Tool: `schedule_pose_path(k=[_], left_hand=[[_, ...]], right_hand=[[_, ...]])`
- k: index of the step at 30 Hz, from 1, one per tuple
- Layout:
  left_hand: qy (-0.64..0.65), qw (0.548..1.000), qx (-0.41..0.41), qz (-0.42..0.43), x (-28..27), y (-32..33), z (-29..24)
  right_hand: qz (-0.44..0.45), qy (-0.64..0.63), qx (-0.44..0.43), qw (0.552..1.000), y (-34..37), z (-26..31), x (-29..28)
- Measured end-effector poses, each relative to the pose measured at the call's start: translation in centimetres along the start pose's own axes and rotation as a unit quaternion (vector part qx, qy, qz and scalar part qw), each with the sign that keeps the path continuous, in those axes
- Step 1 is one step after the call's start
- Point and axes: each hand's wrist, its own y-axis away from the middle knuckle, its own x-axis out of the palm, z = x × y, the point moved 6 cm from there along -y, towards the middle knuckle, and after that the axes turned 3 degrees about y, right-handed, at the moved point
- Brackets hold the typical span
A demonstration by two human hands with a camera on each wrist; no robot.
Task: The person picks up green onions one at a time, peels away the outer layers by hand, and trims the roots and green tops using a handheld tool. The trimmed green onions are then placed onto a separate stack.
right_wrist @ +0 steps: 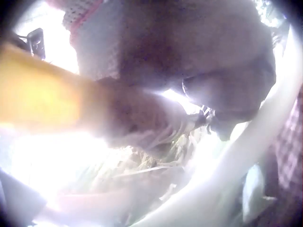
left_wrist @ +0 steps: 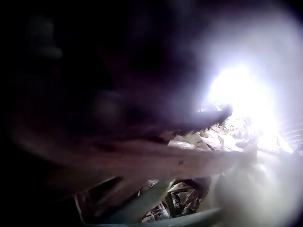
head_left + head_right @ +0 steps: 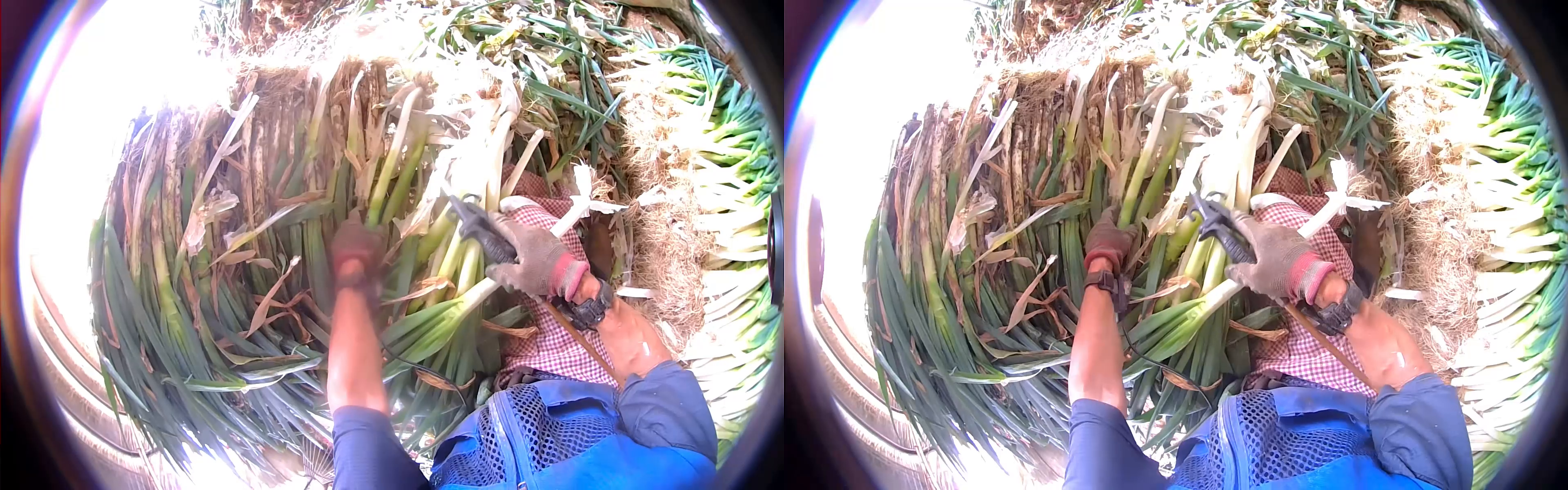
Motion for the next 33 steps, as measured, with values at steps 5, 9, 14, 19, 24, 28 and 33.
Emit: schedule_pose_path(k=[5, 9, 14, 19, 24, 28, 33], left_hand=[[-0.061, 0.993, -0.018, 0.103, 1.0, 3.9, -1.6], [-0.041, 0.99, 0.108, 0.081, 0.5, 9.8, -4.8], [-0.046, 0.984, 0.155, 0.071, -1.2, 13.6, -8.5], [0.246, 0.955, 0.063, 0.151, -3.4, 13.5, -2.3], [-0.201, 0.97, -0.013, -0.135, -8.3, 10.7, 6.0], [-0.262, 0.956, -0.106, -0.084, -5.8, 8.9, 10.5], [-0.217, 0.967, -0.127, -0.045, -6.6, 8.5, 10.5]], right_hand=[[-0.016, -0.047, -0.019, 0.999, -0.5, 1.3, -1.0], [0.016, -0.045, -0.191, 0.98, -0.2, 3.8, 0.8], [0.02, -0.009, -0.123, 0.992, -3.0, 7.7, 1.8], [0.079, -0.029, -0.211, 0.974, -4.7, 12.0, 4.9], [0.11, -0.006, -0.121, 0.987, -6.2, 12.6, 6.7], [0.126, -0.018, -0.141, 0.982, -5.2, 12.6, 7.8], [0.153, 0.001, -0.163, 0.975, -3.6, 12.7, 7.8]])
